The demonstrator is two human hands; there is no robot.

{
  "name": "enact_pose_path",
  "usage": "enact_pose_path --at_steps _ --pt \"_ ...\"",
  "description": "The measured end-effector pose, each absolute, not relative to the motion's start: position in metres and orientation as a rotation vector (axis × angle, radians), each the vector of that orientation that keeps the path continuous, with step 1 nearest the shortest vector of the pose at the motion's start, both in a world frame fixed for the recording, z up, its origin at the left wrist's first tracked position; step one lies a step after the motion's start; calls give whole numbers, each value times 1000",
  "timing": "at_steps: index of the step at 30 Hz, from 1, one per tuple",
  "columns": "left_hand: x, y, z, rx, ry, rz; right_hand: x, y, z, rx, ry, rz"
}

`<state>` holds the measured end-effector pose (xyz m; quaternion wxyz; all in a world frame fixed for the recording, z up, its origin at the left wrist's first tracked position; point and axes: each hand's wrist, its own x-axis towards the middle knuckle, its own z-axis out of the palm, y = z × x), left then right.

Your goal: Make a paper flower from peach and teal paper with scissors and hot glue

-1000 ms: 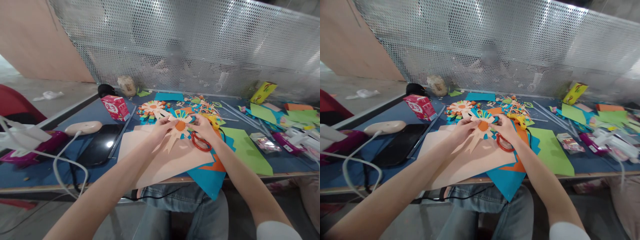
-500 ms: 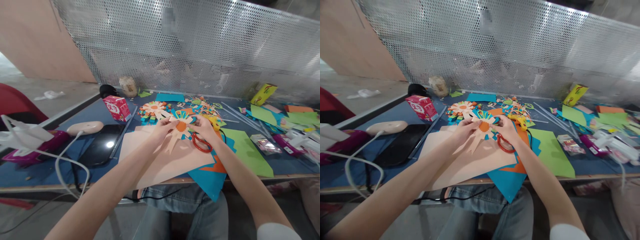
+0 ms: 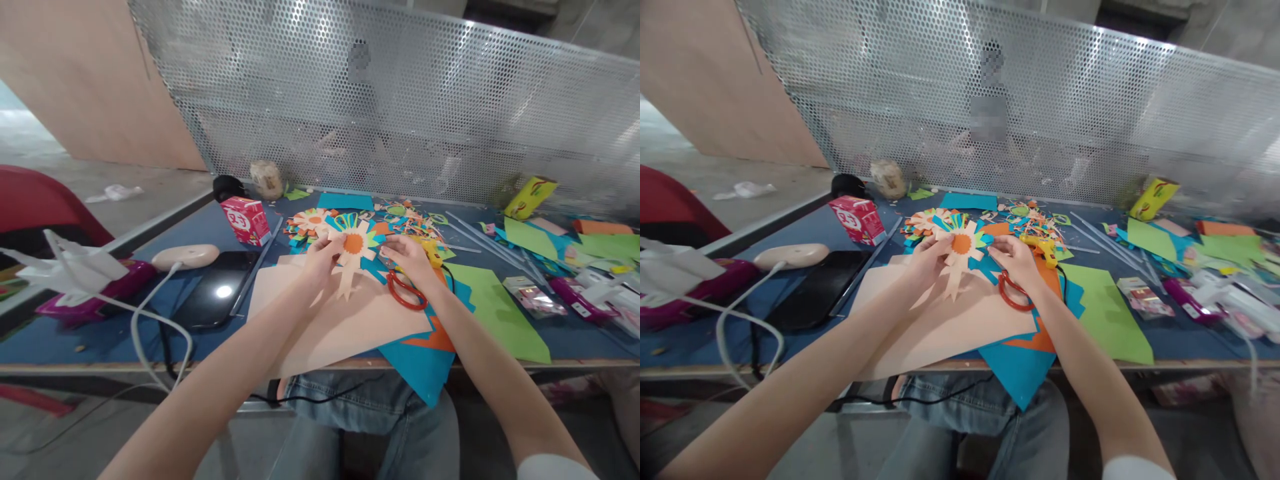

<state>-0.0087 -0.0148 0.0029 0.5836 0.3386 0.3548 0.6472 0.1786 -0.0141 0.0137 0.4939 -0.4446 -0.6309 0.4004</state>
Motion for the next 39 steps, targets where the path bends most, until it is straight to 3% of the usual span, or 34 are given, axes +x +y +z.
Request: enact_pose_path --at_steps 9,19,26,39 --pt "-2 -26 10 793 864 1350 178 -19 12 -1120 -1772 828" --pt "-19 -3 -2 818 1086 1592 182 -12 14 -1112 -1612 909" --pt "-14 -9 -1 1166 1171 1410 186 -12 20 -1227 -1523 708" --pt "-13 -23 1 1812 1244 1166 190 -10 21 -1275 -1460 747"
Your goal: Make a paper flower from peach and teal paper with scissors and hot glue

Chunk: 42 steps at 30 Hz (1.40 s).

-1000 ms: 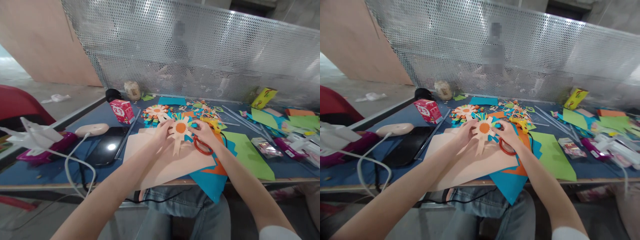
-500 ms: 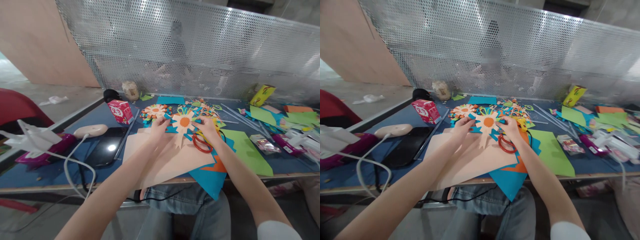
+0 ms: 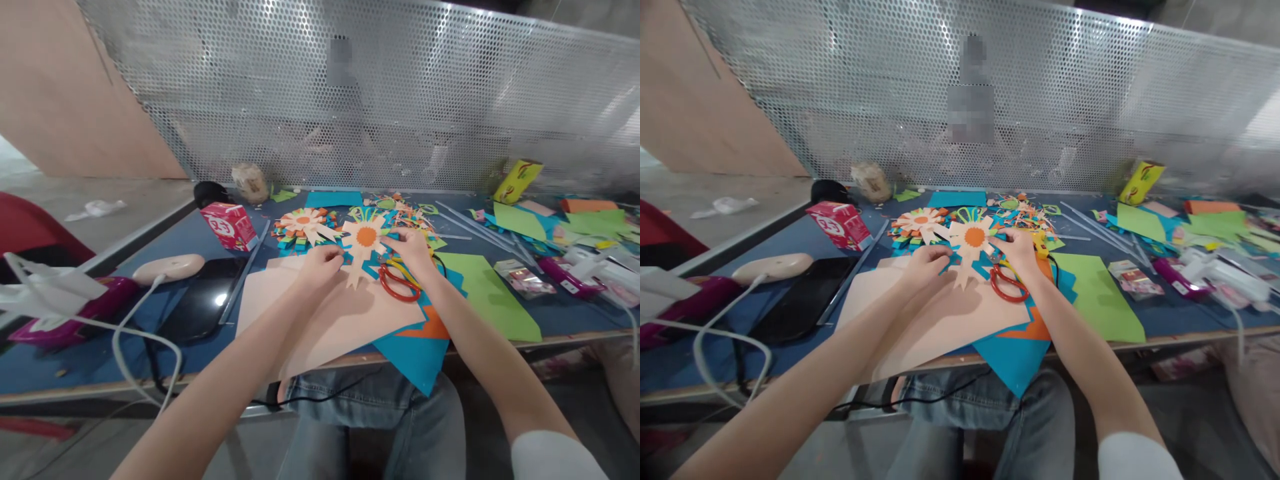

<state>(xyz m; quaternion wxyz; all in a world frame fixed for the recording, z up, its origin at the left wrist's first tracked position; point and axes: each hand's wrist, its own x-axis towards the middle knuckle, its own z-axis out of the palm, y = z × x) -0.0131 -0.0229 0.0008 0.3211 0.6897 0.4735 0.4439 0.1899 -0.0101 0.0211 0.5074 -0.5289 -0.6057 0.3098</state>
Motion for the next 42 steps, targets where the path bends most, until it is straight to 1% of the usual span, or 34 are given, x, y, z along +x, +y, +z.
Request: enact_pose_path --at_steps 7,17,24,30,33,36,42 --pt "-16 -23 -5 2152 1029 900 190 -8 19 -1234 -1486 712" --pt "-17 -29 4 2062 969 777 192 -3 18 -1209 -1317 719" --pt "-22 -22 -1 2169 1222 839 196 0 17 -1073 -1193 685" --pt "-25 -19 3 2238 1422 736 203 7 16 -1004 -1156 625" --pt "-23 -19 0 2151 1551 874 202 5 16 -1033 -1182 622" --pt "-16 -18 -5 2145 1506 981 197 0 19 -1106 -1230 600" --pt "-2 -15 -12 2299 1429 848 195 -3 19 -1189 -1281 582"
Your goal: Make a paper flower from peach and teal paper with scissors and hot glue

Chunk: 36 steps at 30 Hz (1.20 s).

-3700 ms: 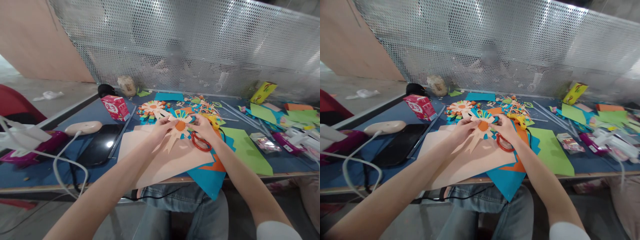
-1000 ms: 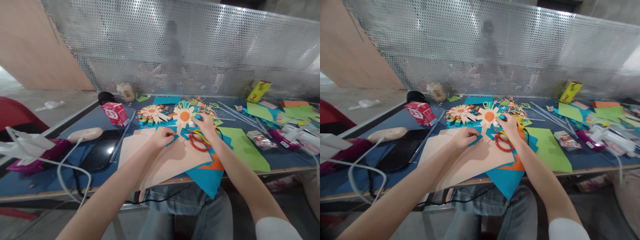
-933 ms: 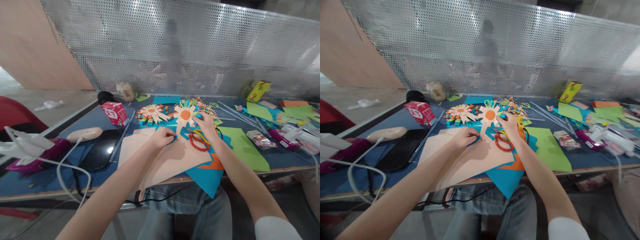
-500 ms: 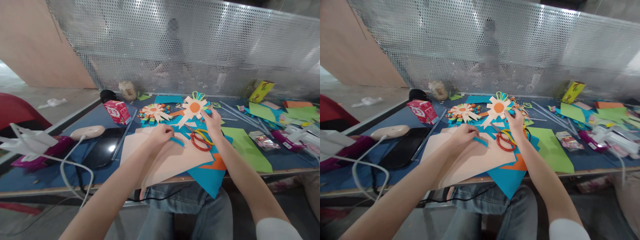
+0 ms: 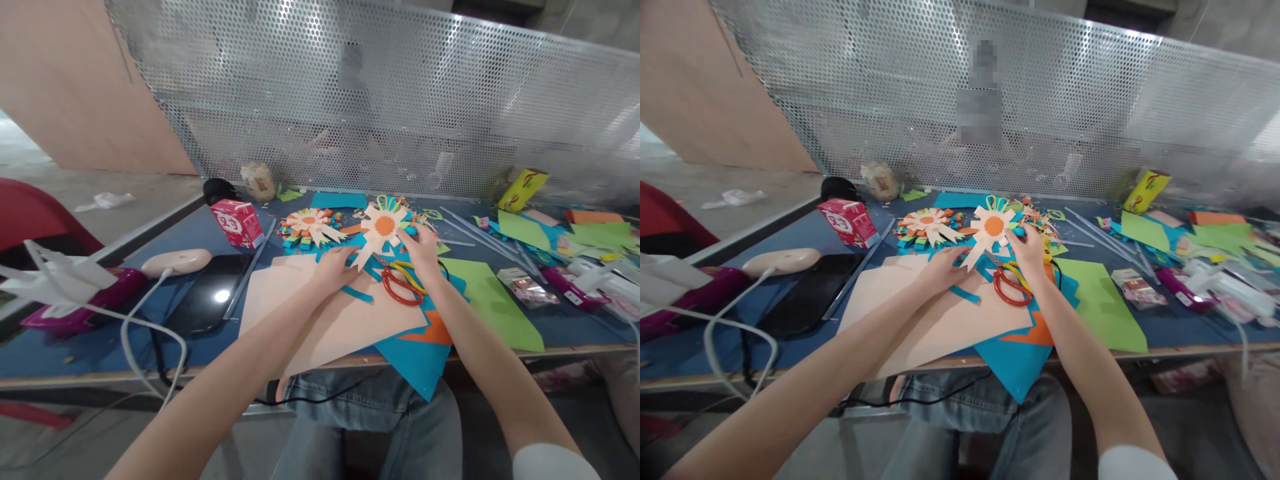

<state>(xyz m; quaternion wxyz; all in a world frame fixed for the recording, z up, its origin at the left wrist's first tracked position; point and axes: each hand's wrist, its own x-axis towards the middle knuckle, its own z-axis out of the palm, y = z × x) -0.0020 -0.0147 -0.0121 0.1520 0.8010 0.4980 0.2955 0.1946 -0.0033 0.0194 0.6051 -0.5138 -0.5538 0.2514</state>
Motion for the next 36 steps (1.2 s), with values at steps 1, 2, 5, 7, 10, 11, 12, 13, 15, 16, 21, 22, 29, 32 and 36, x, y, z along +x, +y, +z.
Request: enact_pose_path --at_steps 1,2,5,7,10,11,12,13,15,16,21,22,29,32,36 --pt "-1 -14 -13 2329 1444 830 195 -3 19 -1187 -1302 577" --pt "0 -13 -13 2354 1457 811 195 -2 18 -1182 -1323 574" --pt "0 -11 -13 2345 1452 794 194 -2 16 -1165 -1365 583" --pt "0 -10 -13 2276 1439 835 194 -3 17 -1168 -1371 585" --pt "-1 -10 -14 2147 1403 958 193 -4 18 -1183 -1365 581" --pt "-2 -9 -15 2091 1383 1025 194 -3 18 -1183 -1360 585" --pt "-2 -8 -14 2024 1365 1112 194 -3 18 -1177 -1355 597" --pt "-3 -7 -14 1943 1353 1213 194 -3 19 -1161 -1349 615" --pt "-6 -5 -11 1730 1329 1432 194 -4 20 -1105 -1349 665" --pt "-8 -3 -9 1605 1298 1526 194 -6 20 -1074 -1361 699" --pt "-13 1 2 1068 993 1675 187 -15 24 -1053 -1505 864" --pt "-14 1 3 1005 948 1675 186 -16 24 -1081 -1513 878" --pt "-12 -2 5 876 667 1599 184 -16 22 -1130 -1555 872" --pt "-12 -4 5 868 635 1567 182 -17 20 -1115 -1576 871" --pt "-13 -7 6 893 683 1524 180 -19 18 -1127 -1624 842"
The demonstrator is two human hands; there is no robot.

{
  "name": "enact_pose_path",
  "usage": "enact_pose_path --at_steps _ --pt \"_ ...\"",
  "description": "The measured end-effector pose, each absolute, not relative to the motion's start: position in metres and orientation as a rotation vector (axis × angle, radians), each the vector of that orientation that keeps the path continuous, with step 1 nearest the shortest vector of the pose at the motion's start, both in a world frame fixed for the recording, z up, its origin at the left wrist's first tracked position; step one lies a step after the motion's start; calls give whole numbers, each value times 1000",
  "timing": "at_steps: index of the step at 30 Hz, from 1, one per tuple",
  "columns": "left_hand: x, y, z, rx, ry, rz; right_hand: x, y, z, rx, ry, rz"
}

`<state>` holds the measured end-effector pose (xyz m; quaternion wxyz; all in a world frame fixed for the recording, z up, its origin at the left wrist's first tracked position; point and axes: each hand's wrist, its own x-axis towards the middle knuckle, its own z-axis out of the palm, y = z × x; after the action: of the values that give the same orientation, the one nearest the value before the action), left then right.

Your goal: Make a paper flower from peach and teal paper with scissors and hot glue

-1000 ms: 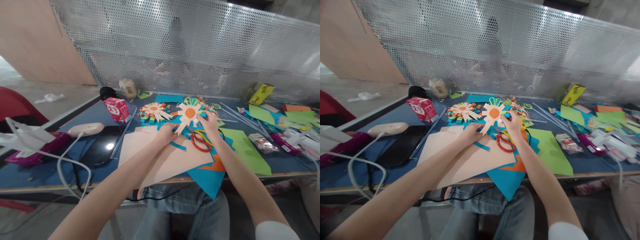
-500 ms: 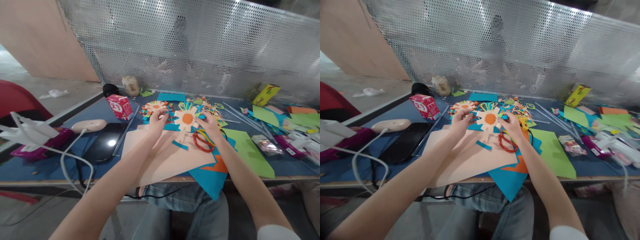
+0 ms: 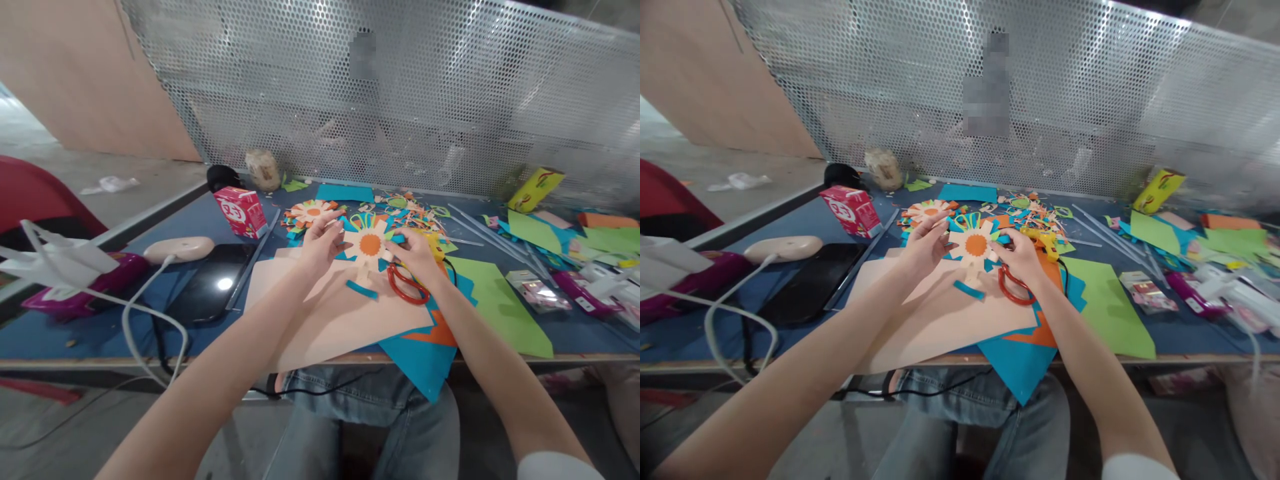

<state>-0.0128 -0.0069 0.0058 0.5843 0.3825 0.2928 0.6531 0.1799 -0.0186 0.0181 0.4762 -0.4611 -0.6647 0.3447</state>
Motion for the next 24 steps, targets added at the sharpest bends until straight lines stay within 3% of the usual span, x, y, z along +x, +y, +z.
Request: enact_pose_path --at_steps 19,24 --pt "-14 -3 7 733 719 1595 183 -15 22 -1134 -1512 753" --pt "-17 2 4 937 840 1646 186 -15 24 -1113 -1505 749"
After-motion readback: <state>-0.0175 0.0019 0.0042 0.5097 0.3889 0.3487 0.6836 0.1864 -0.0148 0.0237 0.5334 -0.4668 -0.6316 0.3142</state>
